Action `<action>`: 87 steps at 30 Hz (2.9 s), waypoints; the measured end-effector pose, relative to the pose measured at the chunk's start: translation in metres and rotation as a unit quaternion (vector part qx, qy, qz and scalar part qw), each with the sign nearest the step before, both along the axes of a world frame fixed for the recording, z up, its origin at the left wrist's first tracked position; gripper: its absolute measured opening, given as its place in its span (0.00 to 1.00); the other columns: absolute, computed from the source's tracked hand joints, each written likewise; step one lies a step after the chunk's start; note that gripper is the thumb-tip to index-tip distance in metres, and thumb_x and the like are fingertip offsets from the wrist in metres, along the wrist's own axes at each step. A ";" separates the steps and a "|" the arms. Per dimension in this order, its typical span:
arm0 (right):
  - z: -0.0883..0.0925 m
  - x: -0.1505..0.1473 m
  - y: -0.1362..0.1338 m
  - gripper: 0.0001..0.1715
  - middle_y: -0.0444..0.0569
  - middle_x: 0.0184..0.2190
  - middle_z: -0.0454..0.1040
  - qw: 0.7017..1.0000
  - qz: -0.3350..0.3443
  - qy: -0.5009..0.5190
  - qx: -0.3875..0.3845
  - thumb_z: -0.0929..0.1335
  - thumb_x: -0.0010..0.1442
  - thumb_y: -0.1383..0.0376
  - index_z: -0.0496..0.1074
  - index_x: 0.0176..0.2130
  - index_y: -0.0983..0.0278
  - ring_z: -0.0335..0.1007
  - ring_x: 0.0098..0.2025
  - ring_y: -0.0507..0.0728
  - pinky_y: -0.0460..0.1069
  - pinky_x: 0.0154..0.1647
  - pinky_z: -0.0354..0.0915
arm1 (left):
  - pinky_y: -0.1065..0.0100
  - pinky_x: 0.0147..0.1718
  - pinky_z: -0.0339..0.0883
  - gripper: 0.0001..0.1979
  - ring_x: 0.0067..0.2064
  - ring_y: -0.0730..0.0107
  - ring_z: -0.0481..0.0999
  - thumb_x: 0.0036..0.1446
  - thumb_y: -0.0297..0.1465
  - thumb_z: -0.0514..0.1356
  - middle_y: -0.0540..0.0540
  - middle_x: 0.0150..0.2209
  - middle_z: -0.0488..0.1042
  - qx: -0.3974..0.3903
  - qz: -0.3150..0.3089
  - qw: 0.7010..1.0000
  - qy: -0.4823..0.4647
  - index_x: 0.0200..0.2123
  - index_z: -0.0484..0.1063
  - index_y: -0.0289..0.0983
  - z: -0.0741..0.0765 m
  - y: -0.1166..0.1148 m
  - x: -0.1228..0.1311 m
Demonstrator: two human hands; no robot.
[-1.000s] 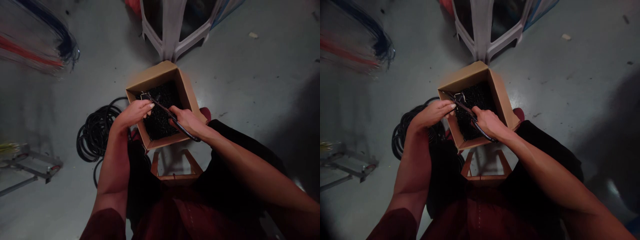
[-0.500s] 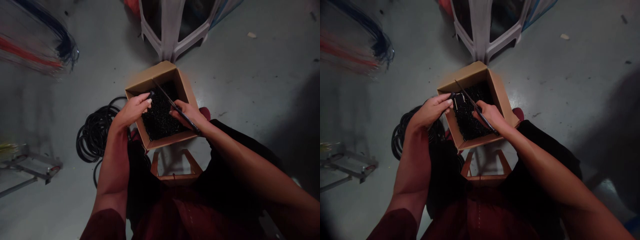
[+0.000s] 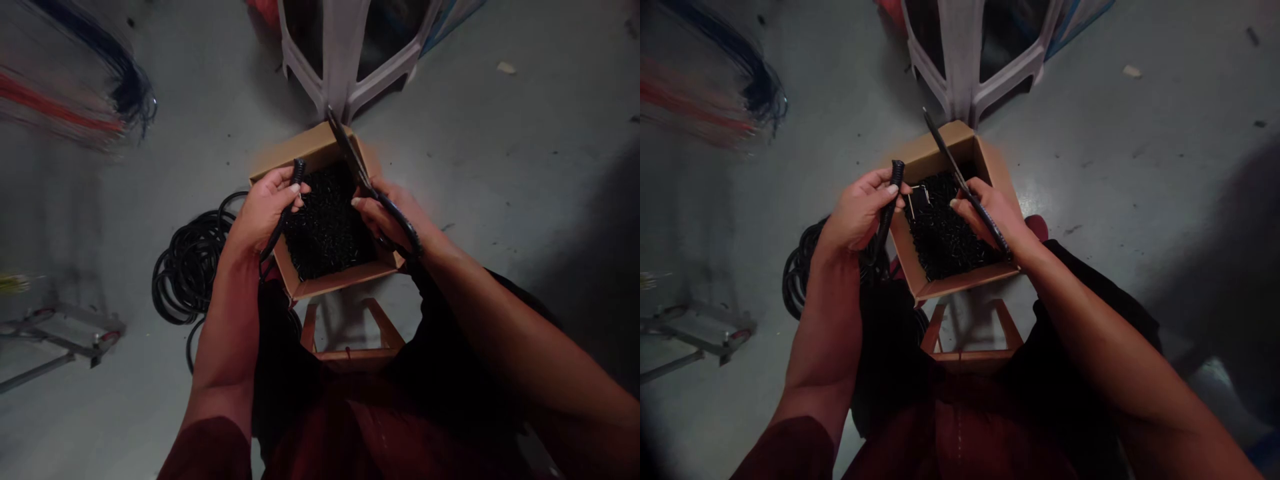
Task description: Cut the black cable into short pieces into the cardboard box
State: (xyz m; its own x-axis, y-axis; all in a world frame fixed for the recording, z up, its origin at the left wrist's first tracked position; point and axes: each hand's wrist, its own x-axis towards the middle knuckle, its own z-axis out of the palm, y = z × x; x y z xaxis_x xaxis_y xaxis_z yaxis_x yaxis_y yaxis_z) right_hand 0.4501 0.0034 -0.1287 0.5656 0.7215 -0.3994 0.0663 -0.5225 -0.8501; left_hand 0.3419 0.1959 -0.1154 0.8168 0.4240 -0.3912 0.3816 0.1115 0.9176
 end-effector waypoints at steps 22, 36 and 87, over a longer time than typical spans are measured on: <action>0.002 -0.014 0.003 0.26 0.49 0.34 0.73 0.988 0.124 -0.076 -0.050 0.64 0.57 0.47 0.67 0.47 0.60 0.68 0.34 0.58 0.50 0.31 0.58 | 0.78 0.28 0.67 0.15 0.28 0.82 0.73 0.50 0.27 0.65 0.50 0.32 0.73 -0.047 0.070 0.996 0.004 0.41 0.66 0.36 0.000 -0.001 0.002; 0.006 -0.013 0.003 0.27 0.50 0.34 0.73 0.994 0.077 -0.063 -0.040 0.63 0.57 0.46 0.68 0.47 0.62 0.67 0.33 0.58 0.50 0.32 0.58 | 0.78 0.25 0.62 0.12 0.25 0.81 0.68 0.57 0.38 0.60 0.51 0.25 0.72 0.045 -0.011 0.999 0.025 0.39 0.73 0.36 -0.001 0.001 0.000; 0.010 -0.012 -0.003 0.26 0.49 0.39 0.71 0.976 0.184 0.115 0.033 0.62 0.60 0.46 0.64 0.48 0.61 0.67 0.37 0.55 0.51 0.38 0.64 | 0.75 0.27 0.60 0.16 0.26 0.78 0.65 0.55 0.39 0.59 0.49 0.25 0.70 0.077 -0.129 0.987 0.062 0.40 0.76 0.34 0.010 0.011 -0.012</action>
State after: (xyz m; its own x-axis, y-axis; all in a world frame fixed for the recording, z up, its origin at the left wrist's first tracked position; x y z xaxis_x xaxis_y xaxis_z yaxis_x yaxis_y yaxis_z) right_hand 0.4383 0.0001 -0.1188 0.1648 0.8868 -0.4317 0.0416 -0.4435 -0.8953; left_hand 0.3301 0.2072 -0.1051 0.8549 0.2708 -0.4425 0.4900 -0.1413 0.8602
